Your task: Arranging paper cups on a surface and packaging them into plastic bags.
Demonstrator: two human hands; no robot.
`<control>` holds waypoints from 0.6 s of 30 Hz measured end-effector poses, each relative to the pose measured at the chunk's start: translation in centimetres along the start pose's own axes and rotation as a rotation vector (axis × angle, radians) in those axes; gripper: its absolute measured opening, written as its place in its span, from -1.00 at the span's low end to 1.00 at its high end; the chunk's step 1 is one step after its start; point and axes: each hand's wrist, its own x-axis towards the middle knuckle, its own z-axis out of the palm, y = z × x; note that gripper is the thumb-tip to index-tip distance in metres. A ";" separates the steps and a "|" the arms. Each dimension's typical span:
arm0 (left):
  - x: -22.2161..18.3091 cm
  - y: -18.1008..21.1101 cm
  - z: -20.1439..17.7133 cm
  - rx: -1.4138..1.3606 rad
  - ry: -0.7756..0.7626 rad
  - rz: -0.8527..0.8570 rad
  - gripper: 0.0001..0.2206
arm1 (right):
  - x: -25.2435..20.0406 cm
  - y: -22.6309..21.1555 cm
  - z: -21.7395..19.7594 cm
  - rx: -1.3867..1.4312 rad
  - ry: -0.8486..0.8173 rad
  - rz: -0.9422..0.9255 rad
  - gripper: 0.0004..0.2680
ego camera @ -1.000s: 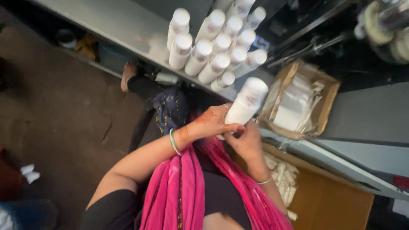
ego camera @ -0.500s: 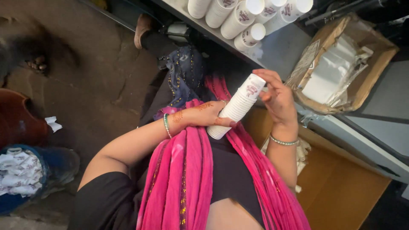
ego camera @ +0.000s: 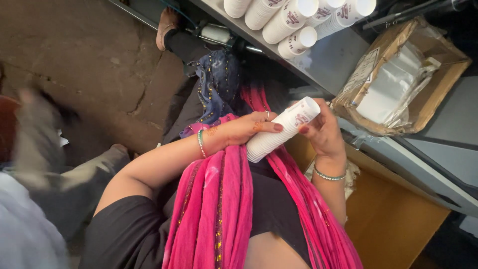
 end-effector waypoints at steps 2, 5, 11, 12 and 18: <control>0.1 -0.1 -0.1 0.035 0.031 0.015 -0.60 | -0.2 0.2 -0.1 -0.002 0.003 0.008 -0.51; 0.3 0.1 0.0 0.129 0.076 0.019 -0.61 | -0.3 0.0 -0.1 -0.099 0.043 -0.012 -0.51; 0.4 0.3 -0.5 0.115 0.061 -0.010 -0.61 | 1.0 -2.4 0.9 0.001 0.046 -0.121 -0.55; 0.4 0.4 -0.5 0.098 0.049 -0.001 -0.61 | 1.0 -2.6 0.4 0.002 0.105 -0.149 -0.55; 0.7 -0.2 -1.3 0.029 0.024 0.024 -0.63 | 1.7 -4.6 0.4 0.081 0.100 -0.198 -0.57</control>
